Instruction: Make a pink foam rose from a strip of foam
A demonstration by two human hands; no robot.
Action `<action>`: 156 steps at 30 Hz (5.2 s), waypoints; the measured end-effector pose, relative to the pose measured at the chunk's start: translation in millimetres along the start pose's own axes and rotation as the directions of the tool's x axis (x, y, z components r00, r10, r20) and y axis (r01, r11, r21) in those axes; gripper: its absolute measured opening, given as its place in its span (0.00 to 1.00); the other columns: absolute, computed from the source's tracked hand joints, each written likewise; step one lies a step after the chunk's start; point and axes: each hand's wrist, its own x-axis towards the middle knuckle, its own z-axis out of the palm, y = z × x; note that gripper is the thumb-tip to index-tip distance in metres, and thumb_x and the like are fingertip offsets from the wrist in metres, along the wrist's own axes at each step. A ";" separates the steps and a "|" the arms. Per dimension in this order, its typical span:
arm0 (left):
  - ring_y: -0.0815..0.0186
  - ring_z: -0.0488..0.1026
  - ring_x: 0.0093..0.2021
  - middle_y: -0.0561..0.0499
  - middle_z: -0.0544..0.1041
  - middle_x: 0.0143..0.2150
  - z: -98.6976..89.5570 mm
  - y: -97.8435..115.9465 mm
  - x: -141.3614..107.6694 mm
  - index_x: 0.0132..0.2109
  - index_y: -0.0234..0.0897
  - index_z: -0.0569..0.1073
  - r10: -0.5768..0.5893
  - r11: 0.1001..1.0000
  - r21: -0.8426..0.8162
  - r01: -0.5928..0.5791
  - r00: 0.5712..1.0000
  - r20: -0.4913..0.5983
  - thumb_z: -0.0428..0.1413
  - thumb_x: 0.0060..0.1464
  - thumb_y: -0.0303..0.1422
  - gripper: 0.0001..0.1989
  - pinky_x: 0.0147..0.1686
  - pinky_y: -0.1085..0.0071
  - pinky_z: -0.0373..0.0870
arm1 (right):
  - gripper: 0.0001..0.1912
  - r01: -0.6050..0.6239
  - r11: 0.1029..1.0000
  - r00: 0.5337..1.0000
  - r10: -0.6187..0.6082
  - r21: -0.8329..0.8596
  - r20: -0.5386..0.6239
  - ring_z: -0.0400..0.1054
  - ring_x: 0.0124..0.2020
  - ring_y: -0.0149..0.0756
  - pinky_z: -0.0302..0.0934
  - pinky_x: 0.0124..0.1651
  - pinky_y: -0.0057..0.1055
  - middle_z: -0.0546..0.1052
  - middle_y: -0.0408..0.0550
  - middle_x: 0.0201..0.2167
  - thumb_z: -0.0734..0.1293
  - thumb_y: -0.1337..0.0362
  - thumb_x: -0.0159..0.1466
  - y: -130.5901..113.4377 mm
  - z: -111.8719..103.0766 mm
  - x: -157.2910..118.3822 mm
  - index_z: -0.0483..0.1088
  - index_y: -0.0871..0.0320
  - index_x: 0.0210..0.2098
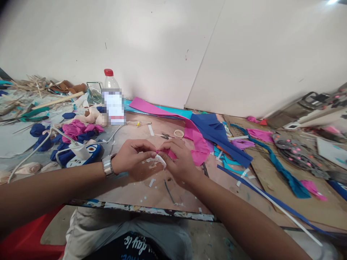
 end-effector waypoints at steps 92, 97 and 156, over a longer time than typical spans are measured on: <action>0.63 0.78 0.42 0.43 0.83 0.44 2.0 -7.5 3.3 0.44 0.34 0.83 -0.010 0.995 -0.097 0.021 0.994 0.111 0.60 0.61 0.47 0.19 0.47 0.67 0.74 | 0.09 0.142 0.990 0.984 -0.139 0.021 -0.114 0.71 0.39 0.37 0.67 0.41 0.36 0.76 0.47 0.37 0.73 0.66 0.65 3.8 3.6 -0.1 0.80 0.49 0.44; 0.60 0.79 0.48 0.43 0.83 0.47 3.5 -8.6 3.0 0.46 0.36 0.83 -0.009 0.990 -0.138 0.023 0.995 0.102 0.63 0.58 0.45 0.17 0.51 0.65 0.74 | 0.08 0.132 0.991 0.987 -0.131 0.009 -0.096 0.71 0.40 0.38 0.67 0.43 0.38 0.76 0.47 0.38 0.73 0.67 0.66 3.5 4.0 -1.4 0.80 0.49 0.43; 0.63 0.78 0.42 0.45 0.83 0.42 2.6 -7.9 -0.2 0.42 0.35 0.82 0.061 0.998 -0.002 -0.061 0.997 0.056 0.58 0.63 0.43 0.15 0.46 0.68 0.73 | 0.07 0.110 0.993 0.991 -0.113 -0.038 -0.067 0.74 0.39 0.39 0.67 0.44 0.39 0.81 0.47 0.37 0.73 0.66 0.65 0.4 1.7 0.7 0.77 0.53 0.43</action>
